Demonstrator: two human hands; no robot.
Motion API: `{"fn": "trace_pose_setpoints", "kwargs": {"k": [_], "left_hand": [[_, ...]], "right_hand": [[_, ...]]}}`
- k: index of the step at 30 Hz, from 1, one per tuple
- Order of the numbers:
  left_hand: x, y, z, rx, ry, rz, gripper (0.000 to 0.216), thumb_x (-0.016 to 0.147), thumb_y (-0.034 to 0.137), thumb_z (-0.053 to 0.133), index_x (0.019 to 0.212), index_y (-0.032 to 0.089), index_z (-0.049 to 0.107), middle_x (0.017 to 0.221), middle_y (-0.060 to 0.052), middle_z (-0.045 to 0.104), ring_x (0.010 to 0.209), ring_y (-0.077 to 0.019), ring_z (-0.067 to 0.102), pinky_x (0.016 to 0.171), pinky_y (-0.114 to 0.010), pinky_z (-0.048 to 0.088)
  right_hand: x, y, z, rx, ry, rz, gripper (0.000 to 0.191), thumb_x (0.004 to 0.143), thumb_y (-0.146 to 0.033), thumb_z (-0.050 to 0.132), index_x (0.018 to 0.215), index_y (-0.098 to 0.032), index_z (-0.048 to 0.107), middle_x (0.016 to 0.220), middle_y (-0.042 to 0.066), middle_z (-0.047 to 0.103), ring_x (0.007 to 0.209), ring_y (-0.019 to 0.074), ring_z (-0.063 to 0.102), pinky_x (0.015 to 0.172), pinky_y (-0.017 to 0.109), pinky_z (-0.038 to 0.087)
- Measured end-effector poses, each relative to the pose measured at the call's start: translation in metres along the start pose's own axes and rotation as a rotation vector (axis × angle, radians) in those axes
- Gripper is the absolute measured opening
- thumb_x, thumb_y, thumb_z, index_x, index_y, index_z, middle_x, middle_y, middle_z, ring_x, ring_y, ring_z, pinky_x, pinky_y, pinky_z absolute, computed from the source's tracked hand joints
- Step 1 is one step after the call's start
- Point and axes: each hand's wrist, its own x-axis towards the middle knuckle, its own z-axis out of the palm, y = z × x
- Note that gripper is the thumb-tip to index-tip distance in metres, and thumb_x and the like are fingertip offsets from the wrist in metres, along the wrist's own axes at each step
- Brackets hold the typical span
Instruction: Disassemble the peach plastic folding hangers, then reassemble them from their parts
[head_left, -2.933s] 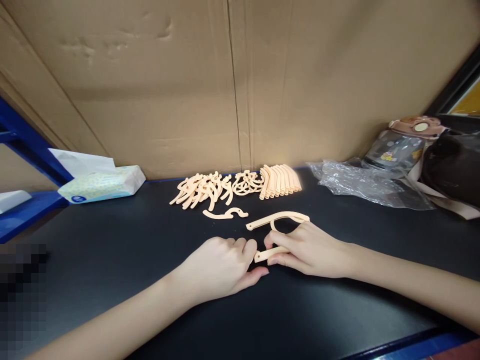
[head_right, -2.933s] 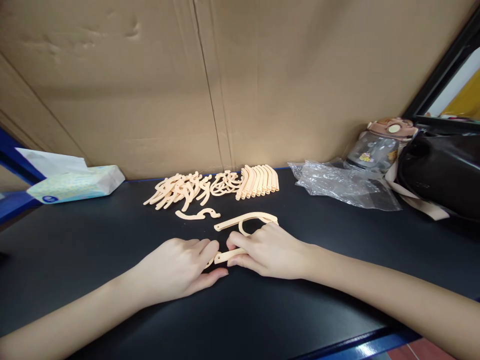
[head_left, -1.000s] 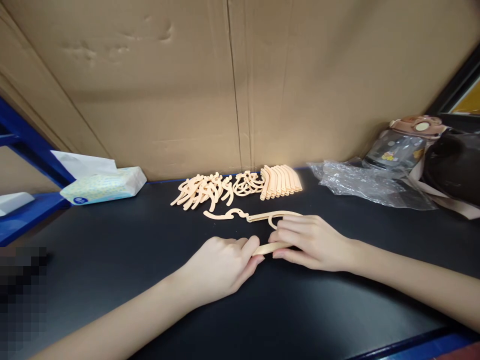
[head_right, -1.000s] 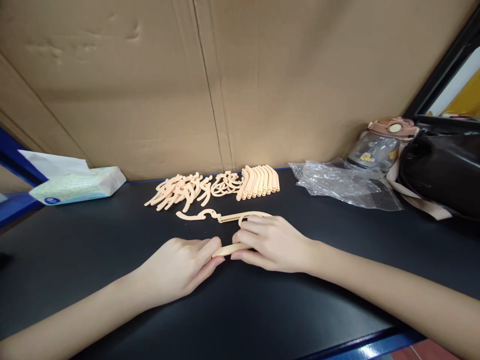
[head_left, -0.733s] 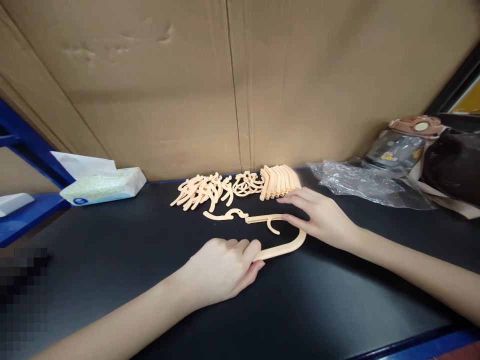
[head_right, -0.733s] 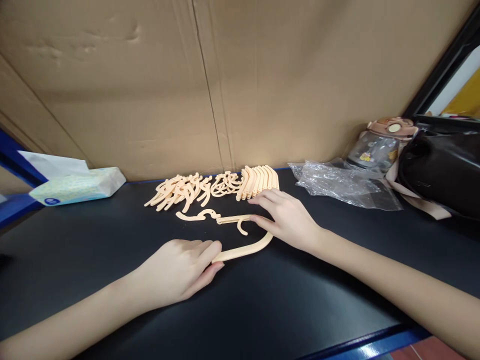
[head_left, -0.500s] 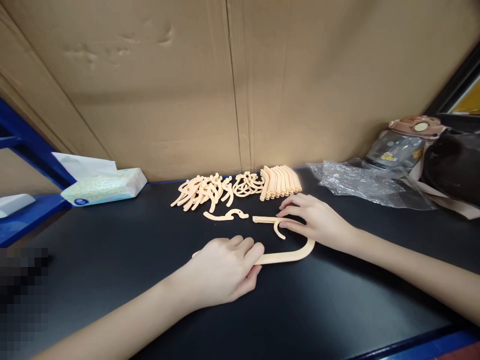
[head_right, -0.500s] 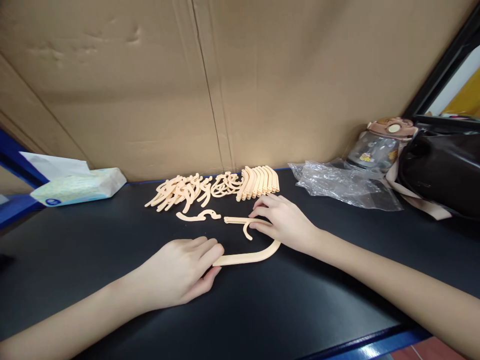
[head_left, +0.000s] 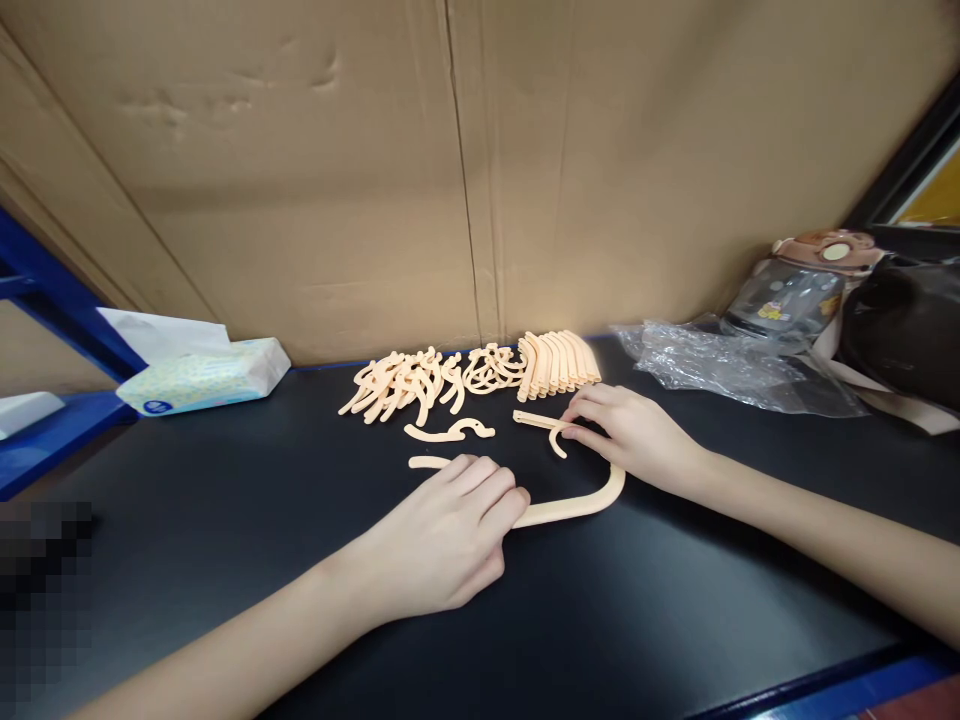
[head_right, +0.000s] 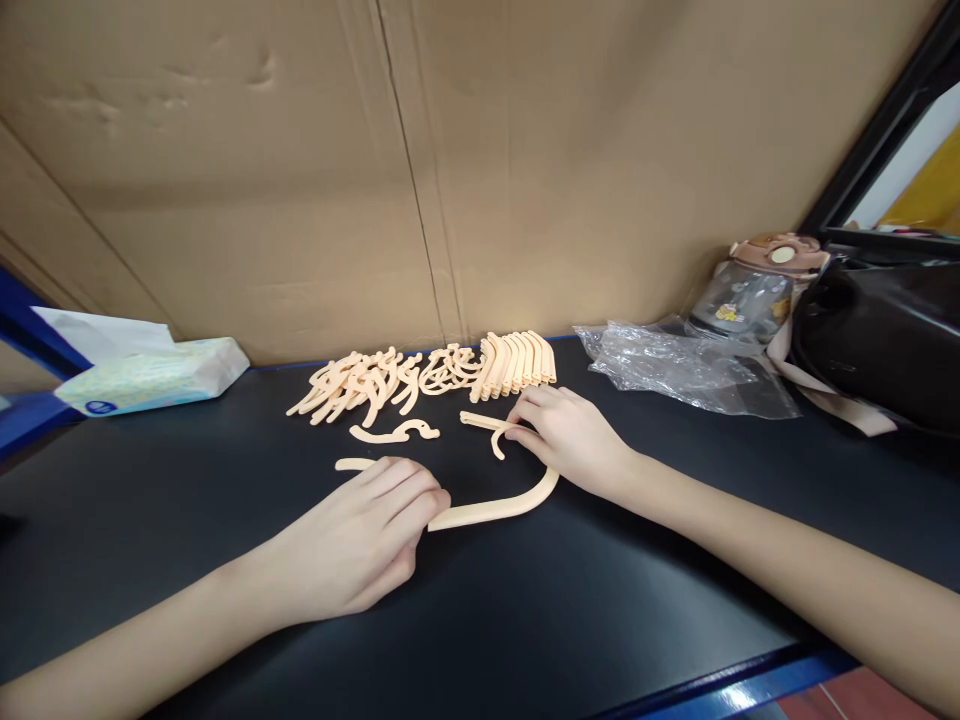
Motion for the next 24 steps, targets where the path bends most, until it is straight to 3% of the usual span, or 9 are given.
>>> {"fn": "trace_pose_setpoints", "kwargs": {"k": [5, 11, 14, 19, 24], "left_hand": [[-0.0022, -0.0023, 0.0017, 0.085, 0.113, 0.067, 0.026, 0.086, 0.009, 0.042, 0.108, 0.013, 0.055, 0.108, -0.008, 0.06, 0.102, -0.0226, 0.051, 0.087, -0.035, 0.04], [-0.0036, -0.0002, 0.0038, 0.173, 0.12, 0.047, 0.031, 0.09, 0.006, 0.036, 0.11, 0.019, 0.055, 0.106, -0.008, 0.06, 0.081, -0.0184, 0.057, 0.067, -0.031, 0.046], [-0.004, -0.0005, 0.0058, 0.082, 0.122, 0.004, 0.029, 0.088, 0.004, 0.038, 0.108, 0.018, 0.055, 0.113, -0.009, 0.057, 0.086, -0.018, 0.057, 0.072, -0.03, 0.049], [-0.0048, -0.0044, 0.0069, -0.197, 0.033, -0.068, 0.03, 0.085, 0.004, 0.038, 0.107, 0.016, 0.054, 0.126, -0.012, 0.049, 0.111, -0.0202, 0.052, 0.088, -0.031, 0.049], [-0.0042, -0.0032, 0.0038, -0.336, 0.042, -0.056, 0.022, 0.083, 0.014, 0.044, 0.102, 0.017, 0.055, 0.124, -0.012, 0.051, 0.11, -0.0209, 0.053, 0.088, -0.032, 0.049]], "right_hand": [[0.0, -0.0015, -0.001, 0.009, -0.002, 0.082, 0.017, 0.092, -0.03, 0.048, 0.089, -0.019, 0.061, 0.086, 0.001, 0.062, 0.077, 0.0157, 0.059, 0.066, 0.027, 0.043], [0.0007, 0.0014, -0.0001, -0.017, -0.009, 0.123, 0.015, 0.092, -0.029, 0.047, 0.088, -0.02, 0.059, 0.086, 0.0, 0.062, 0.072, 0.0146, 0.06, 0.062, 0.026, 0.042], [-0.0001, 0.0019, 0.0006, -0.021, -0.009, 0.127, 0.015, 0.092, -0.028, 0.046, 0.088, -0.02, 0.058, 0.087, 0.001, 0.063, 0.07, 0.0138, 0.06, 0.061, 0.025, 0.042], [-0.0006, 0.0004, 0.0014, -0.015, -0.018, 0.129, 0.015, 0.092, -0.028, 0.046, 0.089, -0.02, 0.058, 0.087, 0.001, 0.063, 0.067, 0.0132, 0.059, 0.059, 0.025, 0.041], [-0.0005, -0.001, 0.0015, -0.011, -0.024, 0.133, 0.015, 0.092, -0.028, 0.046, 0.089, -0.02, 0.058, 0.087, 0.001, 0.062, 0.067, 0.0133, 0.058, 0.059, 0.025, 0.04]]}}
